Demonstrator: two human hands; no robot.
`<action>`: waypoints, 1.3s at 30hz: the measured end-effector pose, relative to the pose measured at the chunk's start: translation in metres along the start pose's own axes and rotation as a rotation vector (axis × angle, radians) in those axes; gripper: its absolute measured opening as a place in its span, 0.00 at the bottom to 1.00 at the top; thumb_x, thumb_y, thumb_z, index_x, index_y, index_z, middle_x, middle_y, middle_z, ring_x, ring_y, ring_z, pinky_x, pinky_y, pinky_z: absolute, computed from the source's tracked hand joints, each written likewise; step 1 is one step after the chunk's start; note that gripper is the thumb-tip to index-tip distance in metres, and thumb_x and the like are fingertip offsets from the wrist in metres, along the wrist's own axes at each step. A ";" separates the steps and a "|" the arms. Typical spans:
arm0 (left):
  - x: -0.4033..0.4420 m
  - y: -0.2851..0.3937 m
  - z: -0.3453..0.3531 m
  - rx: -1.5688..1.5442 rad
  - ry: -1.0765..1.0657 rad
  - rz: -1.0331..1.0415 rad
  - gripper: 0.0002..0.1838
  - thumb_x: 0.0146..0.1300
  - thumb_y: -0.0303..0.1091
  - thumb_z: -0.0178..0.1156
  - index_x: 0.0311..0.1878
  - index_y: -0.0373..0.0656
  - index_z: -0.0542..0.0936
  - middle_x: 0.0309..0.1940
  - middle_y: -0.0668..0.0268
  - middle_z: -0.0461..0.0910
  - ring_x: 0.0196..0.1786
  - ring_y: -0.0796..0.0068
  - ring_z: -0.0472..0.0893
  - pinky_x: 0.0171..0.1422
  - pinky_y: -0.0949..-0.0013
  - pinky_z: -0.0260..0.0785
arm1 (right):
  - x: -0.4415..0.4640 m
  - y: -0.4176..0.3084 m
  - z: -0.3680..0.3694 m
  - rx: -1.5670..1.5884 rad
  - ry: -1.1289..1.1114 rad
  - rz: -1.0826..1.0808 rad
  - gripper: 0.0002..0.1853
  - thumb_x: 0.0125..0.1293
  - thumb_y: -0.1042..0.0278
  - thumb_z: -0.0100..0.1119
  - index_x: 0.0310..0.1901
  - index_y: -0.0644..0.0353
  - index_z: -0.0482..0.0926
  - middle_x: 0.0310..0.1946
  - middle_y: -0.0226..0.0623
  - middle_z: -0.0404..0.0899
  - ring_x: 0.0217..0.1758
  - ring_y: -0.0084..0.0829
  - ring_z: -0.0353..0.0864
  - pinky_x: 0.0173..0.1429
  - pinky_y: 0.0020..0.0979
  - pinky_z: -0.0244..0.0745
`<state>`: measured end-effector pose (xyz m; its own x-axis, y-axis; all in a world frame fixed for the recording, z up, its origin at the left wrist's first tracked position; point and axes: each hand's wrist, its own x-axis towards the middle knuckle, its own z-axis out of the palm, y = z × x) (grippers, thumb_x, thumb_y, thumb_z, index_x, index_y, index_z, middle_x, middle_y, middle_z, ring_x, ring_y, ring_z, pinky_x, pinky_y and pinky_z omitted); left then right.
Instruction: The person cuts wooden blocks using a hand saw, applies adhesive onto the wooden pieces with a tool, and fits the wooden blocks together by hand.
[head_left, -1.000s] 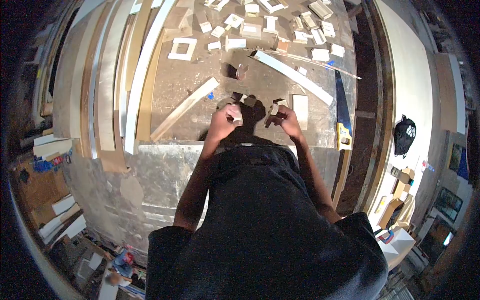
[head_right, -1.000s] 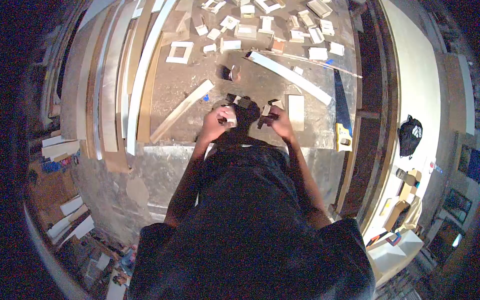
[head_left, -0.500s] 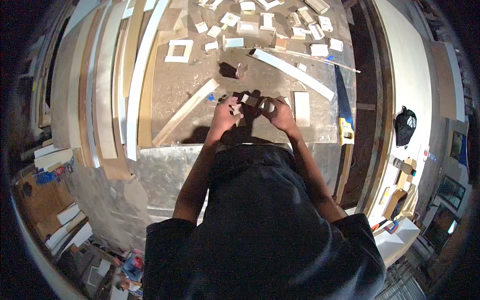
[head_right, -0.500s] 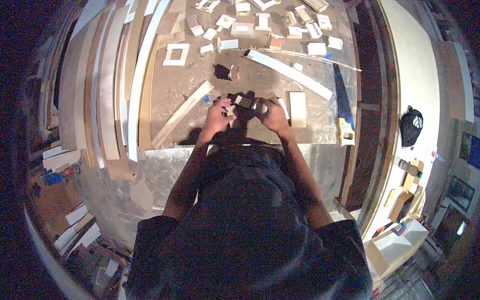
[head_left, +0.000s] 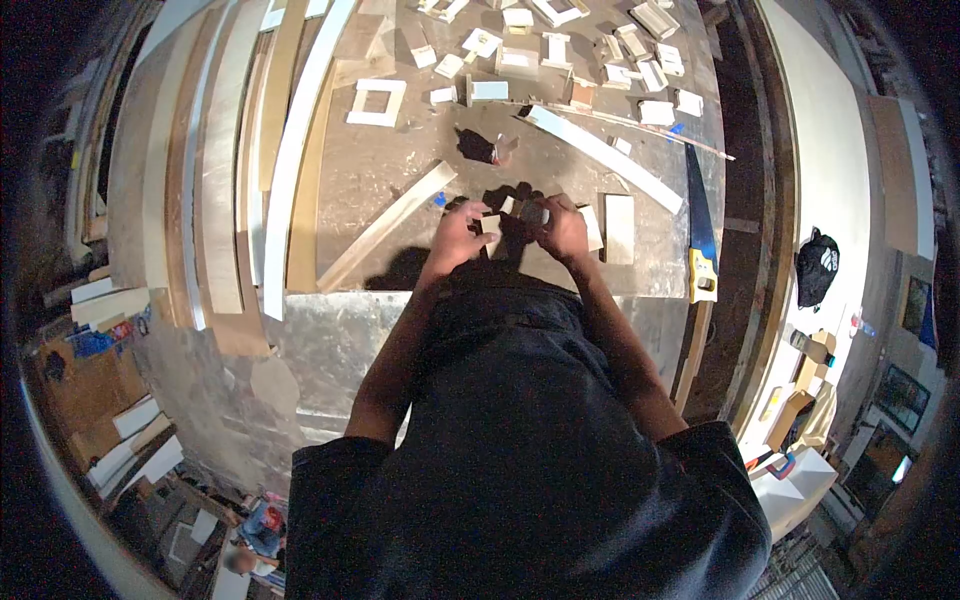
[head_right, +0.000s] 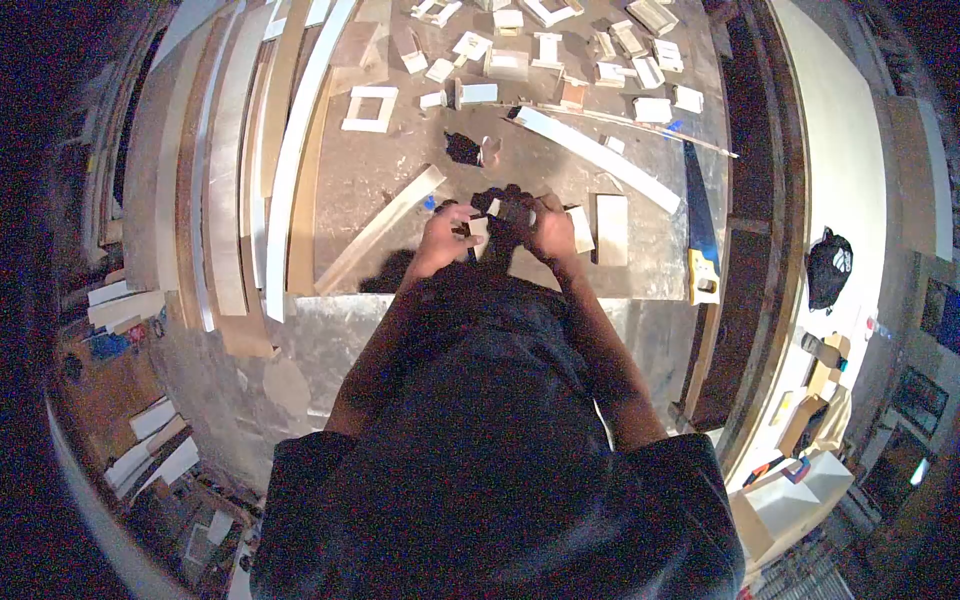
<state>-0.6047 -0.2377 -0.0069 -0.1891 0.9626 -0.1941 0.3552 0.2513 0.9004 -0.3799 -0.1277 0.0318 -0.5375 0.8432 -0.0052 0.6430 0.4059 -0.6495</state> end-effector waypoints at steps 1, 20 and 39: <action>0.000 0.001 -0.001 -0.033 -0.021 -0.020 0.36 0.47 0.36 0.80 0.61 0.40 0.76 0.46 0.55 0.84 0.46 0.61 0.85 0.49 0.61 0.79 | 0.001 0.000 0.001 0.032 -0.013 0.015 0.24 0.50 0.66 0.74 0.51 0.61 0.82 0.45 0.46 0.82 0.43 0.50 0.84 0.47 0.43 0.80; 0.003 -0.002 0.000 -0.025 0.004 0.017 0.34 0.46 0.34 0.81 0.58 0.41 0.77 0.43 0.55 0.84 0.45 0.62 0.85 0.47 0.62 0.80 | 0.007 0.002 0.005 -0.077 -0.026 -0.163 0.28 0.46 0.65 0.77 0.51 0.59 0.81 0.45 0.46 0.81 0.48 0.50 0.81 0.51 0.42 0.79; 0.000 0.008 -0.004 0.010 -0.013 0.010 0.35 0.48 0.39 0.80 0.58 0.38 0.77 0.46 0.54 0.84 0.48 0.59 0.85 0.53 0.60 0.77 | 0.006 0.006 0.014 -0.035 0.001 -0.152 0.25 0.50 0.63 0.75 0.51 0.57 0.80 0.44 0.45 0.81 0.46 0.50 0.83 0.48 0.43 0.80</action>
<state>-0.6050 -0.2365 0.0018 -0.1731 0.9664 -0.1901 0.3662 0.2424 0.8984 -0.3862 -0.1250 0.0172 -0.6295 0.7715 0.0916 0.5733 0.5408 -0.6155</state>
